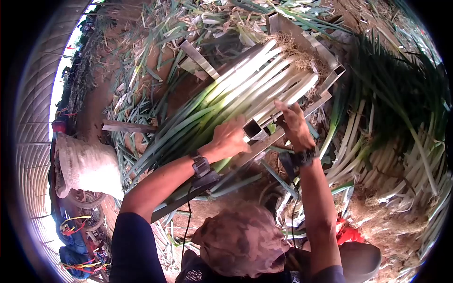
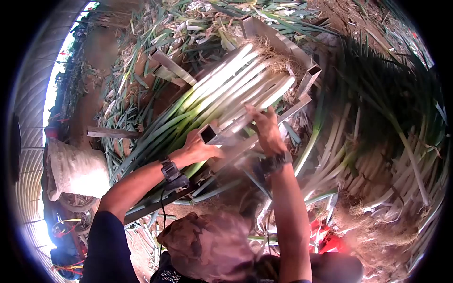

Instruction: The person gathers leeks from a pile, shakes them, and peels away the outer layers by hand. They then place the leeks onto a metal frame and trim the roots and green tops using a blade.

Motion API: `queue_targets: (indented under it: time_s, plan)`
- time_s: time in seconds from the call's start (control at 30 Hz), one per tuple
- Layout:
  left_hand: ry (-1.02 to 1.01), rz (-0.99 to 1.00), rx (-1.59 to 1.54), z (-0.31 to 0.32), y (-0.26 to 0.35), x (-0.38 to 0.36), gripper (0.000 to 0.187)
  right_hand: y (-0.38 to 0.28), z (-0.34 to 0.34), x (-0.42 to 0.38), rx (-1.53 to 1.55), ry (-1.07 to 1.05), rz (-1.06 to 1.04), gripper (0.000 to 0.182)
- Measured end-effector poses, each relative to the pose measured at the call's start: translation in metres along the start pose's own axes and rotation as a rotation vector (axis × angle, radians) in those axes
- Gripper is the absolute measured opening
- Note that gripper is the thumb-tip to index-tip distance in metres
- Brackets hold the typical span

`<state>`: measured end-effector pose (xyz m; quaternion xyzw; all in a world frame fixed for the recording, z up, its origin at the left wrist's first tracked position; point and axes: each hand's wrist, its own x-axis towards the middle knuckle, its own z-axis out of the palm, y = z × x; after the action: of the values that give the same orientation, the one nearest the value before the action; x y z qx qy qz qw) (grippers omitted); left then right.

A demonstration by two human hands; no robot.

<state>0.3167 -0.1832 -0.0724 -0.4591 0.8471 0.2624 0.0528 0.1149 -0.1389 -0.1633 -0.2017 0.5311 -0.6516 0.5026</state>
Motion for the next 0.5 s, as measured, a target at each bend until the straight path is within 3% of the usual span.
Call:
queue_targets:
  time_s: [0.13,0.2,0.23,0.3,0.33,0.37,0.4,0.47,0.5]
  plan:
    - [-0.094,-0.032,-0.094,-0.011,0.004,-0.003,0.074,0.005,0.014,0.012,0.149,-0.184,-0.025,0.051]
    - [-0.103,-0.095,-0.156,-0.007,0.012,-0.007,0.067,-0.013,0.023,0.011,0.383,-0.004,0.292,0.033]
    - [-0.102,-0.095,-0.158,0.011,0.007,-0.005,0.067,-0.014,0.025,0.012,0.472,0.002,0.325,0.021]
    - [0.217,0.157,0.668,0.064,-0.015,0.002,0.06,0.007,0.019,0.014,0.462,-0.014,0.305,0.018]
    - [0.221,0.156,0.666,0.068,-0.017,0.004,0.06,-0.002,0.025,0.011,0.456,-0.029,0.281,0.015]
    - [0.327,0.173,0.685,0.072,-0.02,0.007,0.06,-0.012,0.027,0.01,0.634,0.067,0.454,0.016]
    - [0.428,0.19,0.703,0.073,-0.019,0.007,0.061,-0.008,0.026,0.012,0.634,0.069,0.456,0.016]
    - [0.364,0.197,0.732,0.073,-0.021,0.007,0.058,0.008,0.014,0.012,-0.082,-0.106,0.164,0.02]
    - [0.29,0.177,0.719,0.061,-0.011,0.006,0.057,0.034,-0.006,0.017,-0.539,-0.296,-0.324,0.023]
